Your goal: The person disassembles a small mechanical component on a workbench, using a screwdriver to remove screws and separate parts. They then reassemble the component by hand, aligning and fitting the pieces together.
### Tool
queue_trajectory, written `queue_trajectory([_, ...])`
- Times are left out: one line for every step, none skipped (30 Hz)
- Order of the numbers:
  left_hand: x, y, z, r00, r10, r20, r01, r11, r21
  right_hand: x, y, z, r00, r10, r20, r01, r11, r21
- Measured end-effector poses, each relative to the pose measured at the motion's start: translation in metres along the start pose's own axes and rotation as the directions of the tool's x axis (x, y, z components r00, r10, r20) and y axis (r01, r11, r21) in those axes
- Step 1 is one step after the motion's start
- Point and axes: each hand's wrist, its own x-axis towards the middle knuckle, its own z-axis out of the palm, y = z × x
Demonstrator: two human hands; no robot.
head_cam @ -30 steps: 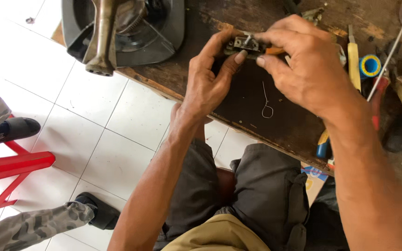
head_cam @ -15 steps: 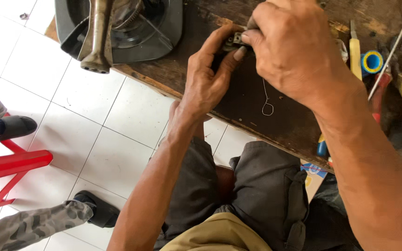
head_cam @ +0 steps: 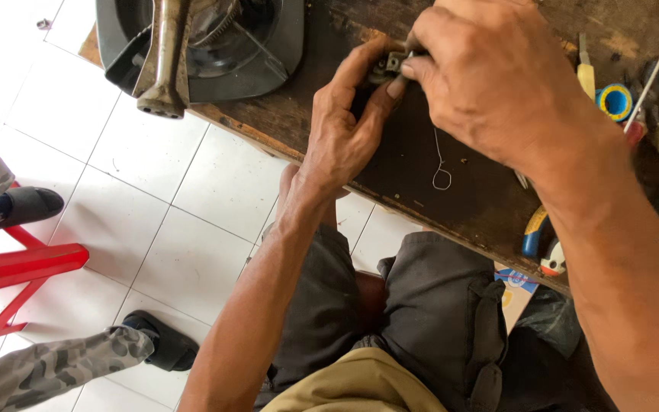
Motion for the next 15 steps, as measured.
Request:
queue_trajectory([0.000,-0.004,0.002,1.000,0.005,0.001,-0.005,1.000,0.000,0.002,0.001,0.002,1.000,0.001,-0.004,-0.001,1.000,-0.003])
queue_trajectory([0.000,-0.008,0.003,1.000,0.013,-0.001,-0.013,1.000,0.025,0.003,0.001,0.004,0.999,-0.035,-0.003,0.034,0.996,-0.088])
queue_trajectory([-0.001,-0.011,0.004,1.000,0.021,-0.002,-0.021,0.999,0.051,0.005,0.002,0.006,0.998,-0.070,0.001,0.069,0.983,-0.172])
queue_trajectory([-0.002,-0.005,0.002,1.000,0.018,-0.001,-0.018,0.999,0.050,0.005,0.001,0.006,0.998,-0.069,0.003,0.068,0.983,-0.170])
queue_trajectory([-0.003,0.001,0.000,1.000,-0.013,0.015,0.013,0.999,0.046,0.006,0.001,0.006,0.997,-0.075,0.004,0.075,0.979,-0.189])
queue_trajectory([0.000,0.008,-0.001,0.999,-0.036,0.030,0.035,0.999,0.039,0.008,0.003,0.004,0.997,-0.081,0.003,0.080,0.973,-0.216])
queue_trajectory([0.000,0.007,0.000,0.999,-0.031,0.030,0.030,0.999,0.036,0.009,0.004,0.006,0.997,-0.080,0.002,0.078,0.972,-0.222])
queue_trajectory([0.000,0.006,0.000,0.999,-0.037,0.028,0.036,0.999,0.038,0.010,0.005,0.008,0.996,-0.086,-0.012,0.082,0.979,-0.184])
queue_trajectory([-0.001,0.005,-0.001,0.999,-0.042,0.025,0.041,0.998,0.039,0.012,0.005,0.010,0.996,-0.091,-0.026,0.086,0.985,-0.146])
queue_trajectory([0.000,0.003,-0.001,0.999,-0.041,0.023,0.040,0.998,0.041,0.013,0.005,0.011,0.995,-0.093,-0.028,0.088,0.985,-0.147])
queue_trajectory([-0.001,0.001,-0.001,0.999,-0.041,0.015,0.040,0.998,0.042,0.014,0.004,0.013,0.997,-0.065,-0.030,0.060,0.988,-0.142])
queue_trajectory([-0.001,-0.001,0.001,0.999,-0.041,0.011,0.040,0.998,0.040,0.014,0.003,0.014,0.999,-0.032,-0.030,0.028,0.990,-0.139])
queue_trajectory([-0.001,-0.005,0.002,0.999,-0.040,0.013,0.040,0.998,0.039,0.014,0.002,0.013,0.999,-0.030,-0.030,0.026,0.990,-0.140])
queue_trajectory([-0.002,-0.010,0.003,1.000,-0.015,0.004,0.014,0.999,0.052,0.013,0.000,0.013,1.000,-0.014,-0.026,0.011,0.993,-0.117])
queue_trajectory([-0.002,-0.014,0.004,1.000,0.011,-0.004,-0.011,0.998,0.064,0.013,-0.001,0.012,1.000,0.002,-0.021,-0.004,0.996,-0.094])
